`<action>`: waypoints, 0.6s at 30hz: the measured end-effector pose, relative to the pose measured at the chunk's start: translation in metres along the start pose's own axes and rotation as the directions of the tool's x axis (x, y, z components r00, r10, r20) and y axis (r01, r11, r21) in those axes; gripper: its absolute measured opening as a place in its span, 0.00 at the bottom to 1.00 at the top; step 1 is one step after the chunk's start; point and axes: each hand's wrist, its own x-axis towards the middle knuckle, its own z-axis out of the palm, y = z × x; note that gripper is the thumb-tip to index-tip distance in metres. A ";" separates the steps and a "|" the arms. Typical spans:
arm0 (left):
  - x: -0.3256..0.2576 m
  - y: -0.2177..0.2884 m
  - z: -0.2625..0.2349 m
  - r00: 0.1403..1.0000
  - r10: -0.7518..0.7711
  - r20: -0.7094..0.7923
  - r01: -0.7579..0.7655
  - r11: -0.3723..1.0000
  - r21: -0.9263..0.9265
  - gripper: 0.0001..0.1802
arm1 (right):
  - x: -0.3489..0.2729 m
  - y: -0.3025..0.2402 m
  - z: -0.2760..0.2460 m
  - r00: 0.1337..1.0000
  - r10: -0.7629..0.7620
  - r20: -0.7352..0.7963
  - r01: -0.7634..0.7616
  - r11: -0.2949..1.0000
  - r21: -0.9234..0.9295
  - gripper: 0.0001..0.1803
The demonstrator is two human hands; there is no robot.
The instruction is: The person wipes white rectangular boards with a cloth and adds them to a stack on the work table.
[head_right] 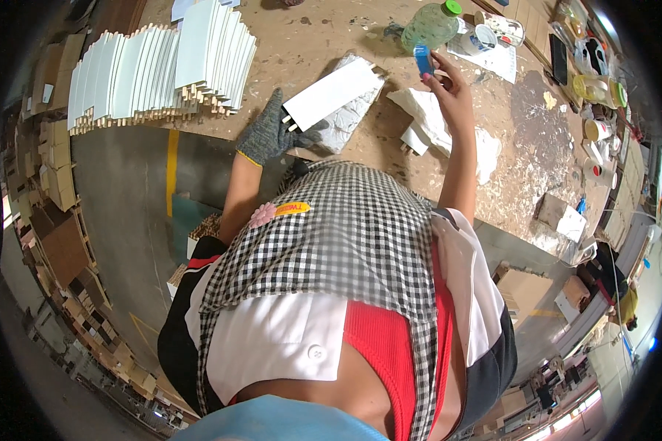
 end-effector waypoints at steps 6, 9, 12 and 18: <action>0.004 -0.012 -0.018 0.997 0.022 0.078 -0.003 0.972 -0.234 0.44 | -0.006 0.024 0.023 1.000 -0.006 0.017 0.010 0.960 -0.281 0.27; 0.010 -0.022 -0.029 0.994 0.098 0.041 -0.097 0.995 -0.025 0.41 | -0.021 0.007 0.055 0.981 -0.167 0.102 0.183 0.967 -0.177 0.25; 0.005 -0.009 -0.003 0.962 0.251 0.111 -0.274 0.897 0.346 0.37 | -0.042 -0.013 0.087 0.902 -0.274 0.333 0.377 0.875 -0.303 0.25; 0.044 -0.023 -0.029 0.990 0.006 -0.143 -0.033 0.981 -0.189 0.25 | -0.051 -0.014 0.118 0.766 -0.359 0.534 0.615 0.652 -0.444 0.28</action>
